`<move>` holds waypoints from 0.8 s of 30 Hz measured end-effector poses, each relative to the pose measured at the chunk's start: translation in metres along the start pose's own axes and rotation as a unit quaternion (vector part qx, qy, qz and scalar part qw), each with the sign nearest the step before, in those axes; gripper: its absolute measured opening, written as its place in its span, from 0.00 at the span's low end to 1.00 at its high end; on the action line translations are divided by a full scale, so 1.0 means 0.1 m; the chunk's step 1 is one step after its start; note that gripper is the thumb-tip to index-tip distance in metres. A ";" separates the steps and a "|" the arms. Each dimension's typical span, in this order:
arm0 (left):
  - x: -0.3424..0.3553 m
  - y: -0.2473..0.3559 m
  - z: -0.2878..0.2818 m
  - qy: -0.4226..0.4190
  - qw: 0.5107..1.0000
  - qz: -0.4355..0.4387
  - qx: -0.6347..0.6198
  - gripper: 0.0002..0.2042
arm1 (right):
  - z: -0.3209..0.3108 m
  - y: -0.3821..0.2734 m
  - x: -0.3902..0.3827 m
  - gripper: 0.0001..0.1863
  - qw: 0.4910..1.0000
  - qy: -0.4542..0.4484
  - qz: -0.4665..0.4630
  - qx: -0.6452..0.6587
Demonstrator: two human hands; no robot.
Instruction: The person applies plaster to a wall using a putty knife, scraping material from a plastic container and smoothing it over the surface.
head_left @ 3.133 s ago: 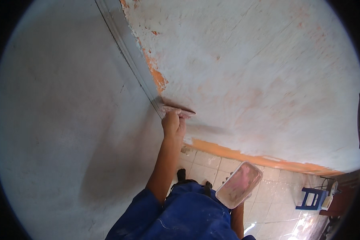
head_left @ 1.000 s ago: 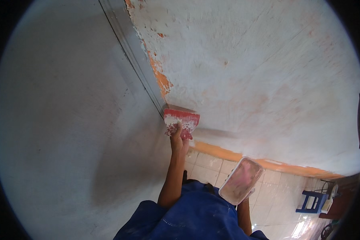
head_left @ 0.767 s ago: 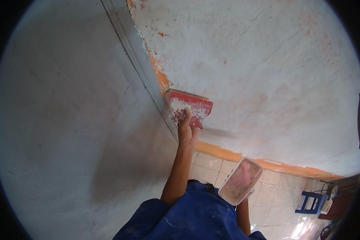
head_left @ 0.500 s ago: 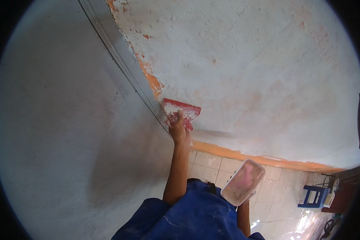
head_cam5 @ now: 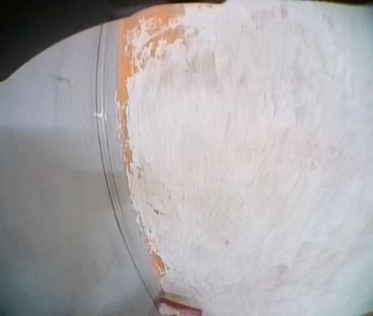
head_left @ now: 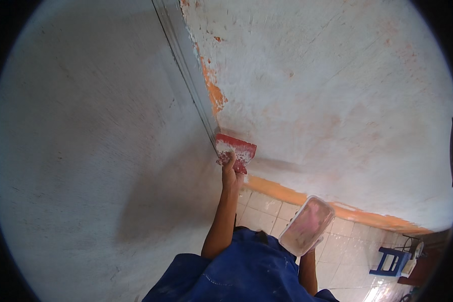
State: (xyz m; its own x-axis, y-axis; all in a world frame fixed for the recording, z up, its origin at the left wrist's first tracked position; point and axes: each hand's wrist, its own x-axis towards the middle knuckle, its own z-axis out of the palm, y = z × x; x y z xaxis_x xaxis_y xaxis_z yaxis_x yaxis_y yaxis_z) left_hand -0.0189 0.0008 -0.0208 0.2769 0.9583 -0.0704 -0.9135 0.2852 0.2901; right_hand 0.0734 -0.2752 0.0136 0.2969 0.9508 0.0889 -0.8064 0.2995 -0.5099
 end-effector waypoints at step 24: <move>-0.19 -0.10 -0.37 0.166 0.968 -0.037 0.183 0.14 | -0.06 -0.10 -0.14 0.39 0.999 0.008 0.033 -0.005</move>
State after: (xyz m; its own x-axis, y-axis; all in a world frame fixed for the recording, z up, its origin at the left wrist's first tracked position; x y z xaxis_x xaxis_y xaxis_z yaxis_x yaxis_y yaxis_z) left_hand -0.0261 -0.0192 -0.0574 0.1707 0.9052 -0.3892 -0.7108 0.3867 0.5876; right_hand 0.0803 -0.2918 0.0118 0.2522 0.9668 0.0413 -0.8194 0.2360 -0.5224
